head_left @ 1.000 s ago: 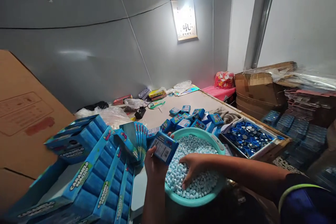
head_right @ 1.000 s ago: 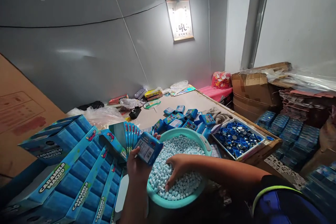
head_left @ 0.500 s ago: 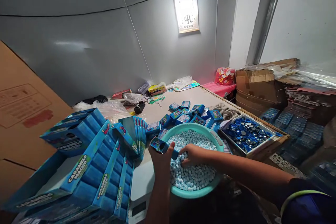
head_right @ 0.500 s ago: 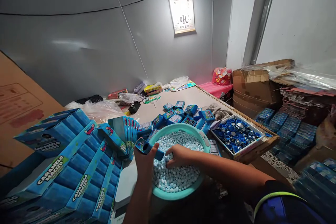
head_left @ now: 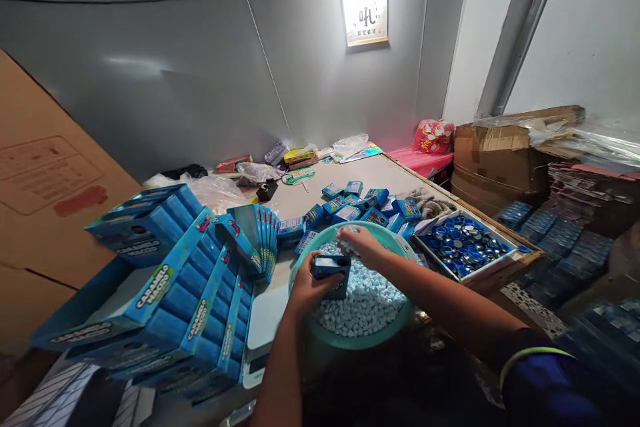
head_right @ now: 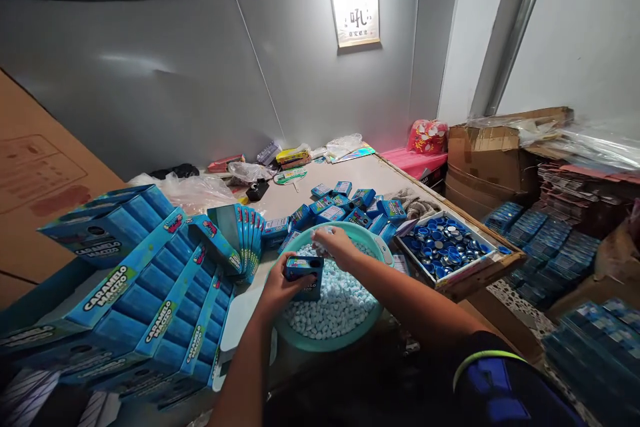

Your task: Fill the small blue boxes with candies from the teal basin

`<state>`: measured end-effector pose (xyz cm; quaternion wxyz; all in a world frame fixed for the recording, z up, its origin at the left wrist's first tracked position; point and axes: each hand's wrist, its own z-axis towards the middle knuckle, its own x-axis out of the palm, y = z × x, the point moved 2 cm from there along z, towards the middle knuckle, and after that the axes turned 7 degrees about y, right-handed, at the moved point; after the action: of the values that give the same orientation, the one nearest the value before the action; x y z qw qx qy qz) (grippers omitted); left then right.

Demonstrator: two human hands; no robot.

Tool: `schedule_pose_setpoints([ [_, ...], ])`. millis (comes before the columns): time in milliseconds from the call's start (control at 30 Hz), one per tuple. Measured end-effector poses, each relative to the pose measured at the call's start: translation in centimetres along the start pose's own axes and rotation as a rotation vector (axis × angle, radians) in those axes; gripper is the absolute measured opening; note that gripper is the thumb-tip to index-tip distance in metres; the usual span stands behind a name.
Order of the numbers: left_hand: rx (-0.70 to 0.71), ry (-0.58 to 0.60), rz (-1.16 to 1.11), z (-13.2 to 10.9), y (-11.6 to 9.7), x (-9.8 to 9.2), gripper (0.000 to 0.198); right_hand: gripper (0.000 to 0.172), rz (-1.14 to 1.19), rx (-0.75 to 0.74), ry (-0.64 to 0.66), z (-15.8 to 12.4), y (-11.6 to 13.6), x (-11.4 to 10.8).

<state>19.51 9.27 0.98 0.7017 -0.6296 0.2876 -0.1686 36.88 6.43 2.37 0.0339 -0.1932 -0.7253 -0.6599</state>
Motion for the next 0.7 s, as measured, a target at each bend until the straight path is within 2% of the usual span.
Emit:
schedule_pose_setpoints([
  [100,-0.032,0.11,-0.007,0.2,0.5,0.4,0.066,0.031,0.133,-0.087,-0.014,0.5,1.1,1.1],
  [200,-0.024,0.146,0.03,0.1,1.0,0.4,0.061,0.034,0.218,-0.161,-0.037,0.3,1.5,1.9],
  [467,0.064,0.103,0.22,-0.2,0.8,0.4,0.051,0.03,0.274,-0.206,-0.088,-0.8,0.8,1.4],
  [700,0.163,-0.006,0.407,-0.5,-0.1,0.7,0.037,0.029,0.214,-0.229,-0.128,-1.5,0.6,1.5],
])
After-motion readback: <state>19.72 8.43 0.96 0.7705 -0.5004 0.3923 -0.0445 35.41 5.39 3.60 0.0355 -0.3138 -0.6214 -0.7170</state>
